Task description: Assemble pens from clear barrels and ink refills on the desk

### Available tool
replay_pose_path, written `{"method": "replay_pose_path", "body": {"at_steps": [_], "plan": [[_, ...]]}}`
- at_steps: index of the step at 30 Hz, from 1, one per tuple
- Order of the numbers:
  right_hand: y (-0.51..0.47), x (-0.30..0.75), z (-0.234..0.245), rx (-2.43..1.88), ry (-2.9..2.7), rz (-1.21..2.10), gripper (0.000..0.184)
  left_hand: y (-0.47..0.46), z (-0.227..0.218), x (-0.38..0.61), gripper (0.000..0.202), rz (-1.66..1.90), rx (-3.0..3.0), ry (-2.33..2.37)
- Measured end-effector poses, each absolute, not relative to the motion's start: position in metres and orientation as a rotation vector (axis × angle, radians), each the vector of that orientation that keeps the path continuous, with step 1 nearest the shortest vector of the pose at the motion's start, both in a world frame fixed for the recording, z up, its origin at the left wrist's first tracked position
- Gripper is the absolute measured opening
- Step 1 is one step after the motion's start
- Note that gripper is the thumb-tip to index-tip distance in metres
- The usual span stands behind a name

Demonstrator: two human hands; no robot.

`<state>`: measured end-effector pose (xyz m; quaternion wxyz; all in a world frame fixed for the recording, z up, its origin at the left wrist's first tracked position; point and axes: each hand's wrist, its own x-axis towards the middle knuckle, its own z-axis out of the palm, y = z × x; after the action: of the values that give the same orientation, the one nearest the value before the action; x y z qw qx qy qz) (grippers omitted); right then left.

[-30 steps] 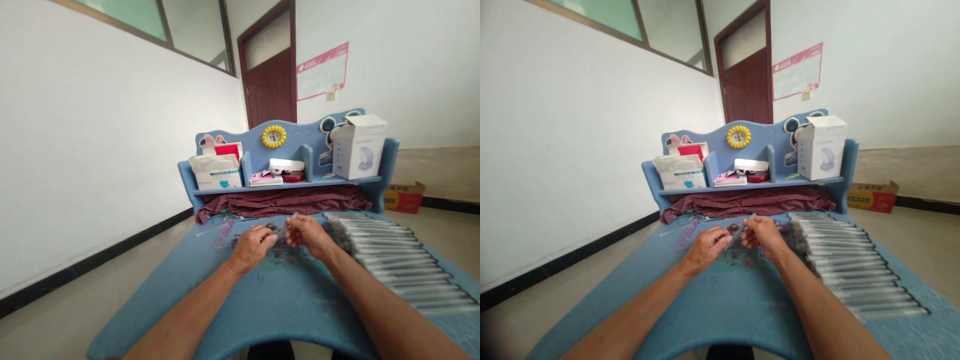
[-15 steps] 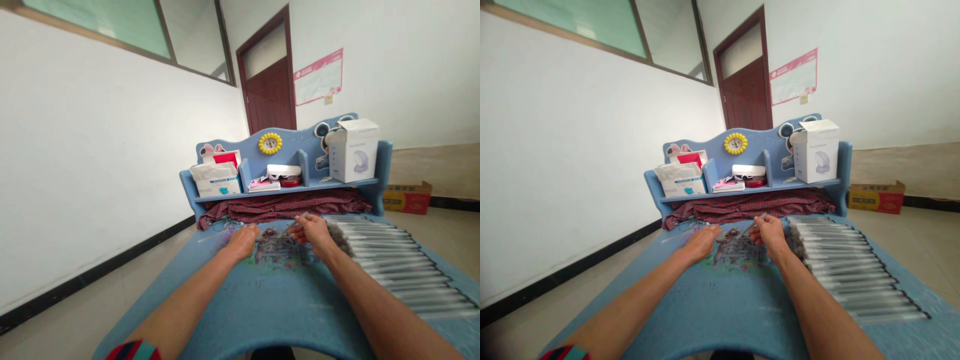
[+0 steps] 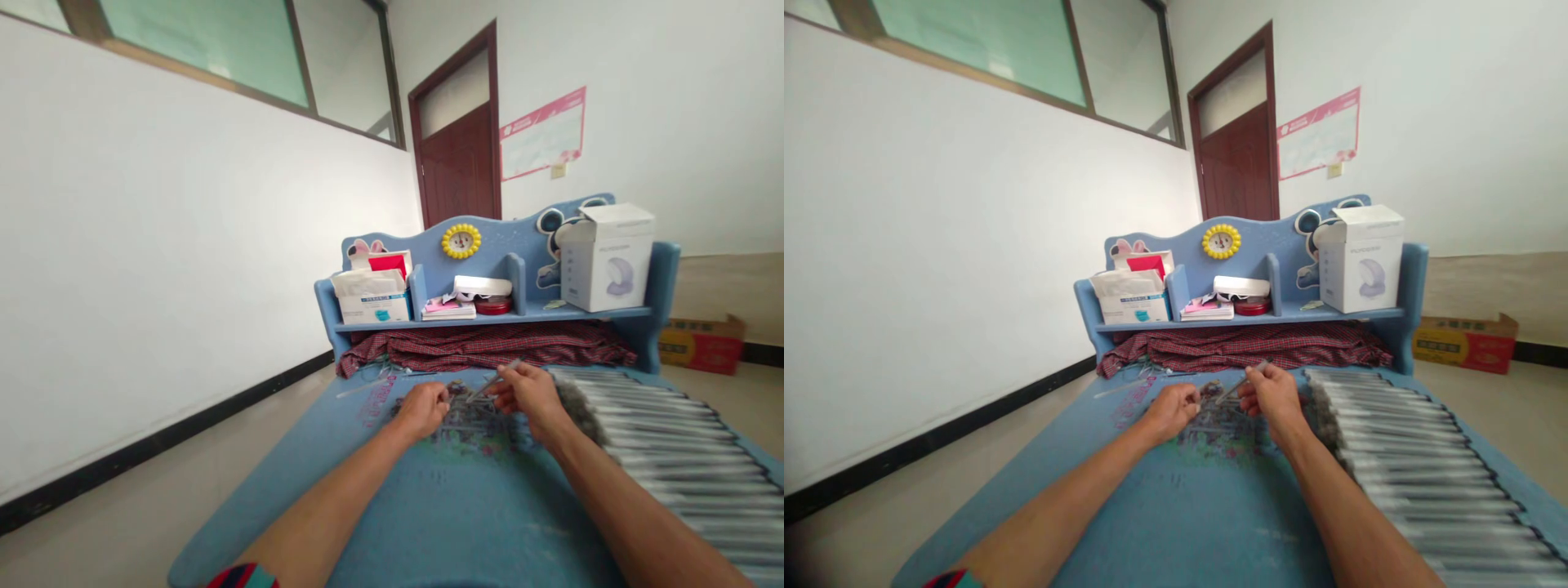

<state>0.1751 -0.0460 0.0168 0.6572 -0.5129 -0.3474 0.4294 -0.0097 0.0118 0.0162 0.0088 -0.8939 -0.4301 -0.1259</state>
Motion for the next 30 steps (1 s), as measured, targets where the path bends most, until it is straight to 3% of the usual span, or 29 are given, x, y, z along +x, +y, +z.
{"method": "replay_pose_path", "body": {"at_steps": [6,9,23,30], "plan": [[-0.051,0.167,0.023,-1.042,-0.814,0.939,0.022,0.006,0.01,-0.008,0.007,-1.304,-3.286,-1.543],[-0.054,0.163,0.025,-1.018,-0.83,0.92,0.025,0.004,0.012,-0.007,0.009,-1.476,-3.318,-1.597],[-0.055,0.157,0.021,-1.038,-1.008,0.748,0.029,0.001,0.009,-0.007,0.007,-1.062,-3.153,-1.382],[-0.056,0.155,0.018,-1.078,-1.062,0.824,0.026,-0.008,0.009,-0.006,0.005,-0.92,-3.115,-1.235]]}}
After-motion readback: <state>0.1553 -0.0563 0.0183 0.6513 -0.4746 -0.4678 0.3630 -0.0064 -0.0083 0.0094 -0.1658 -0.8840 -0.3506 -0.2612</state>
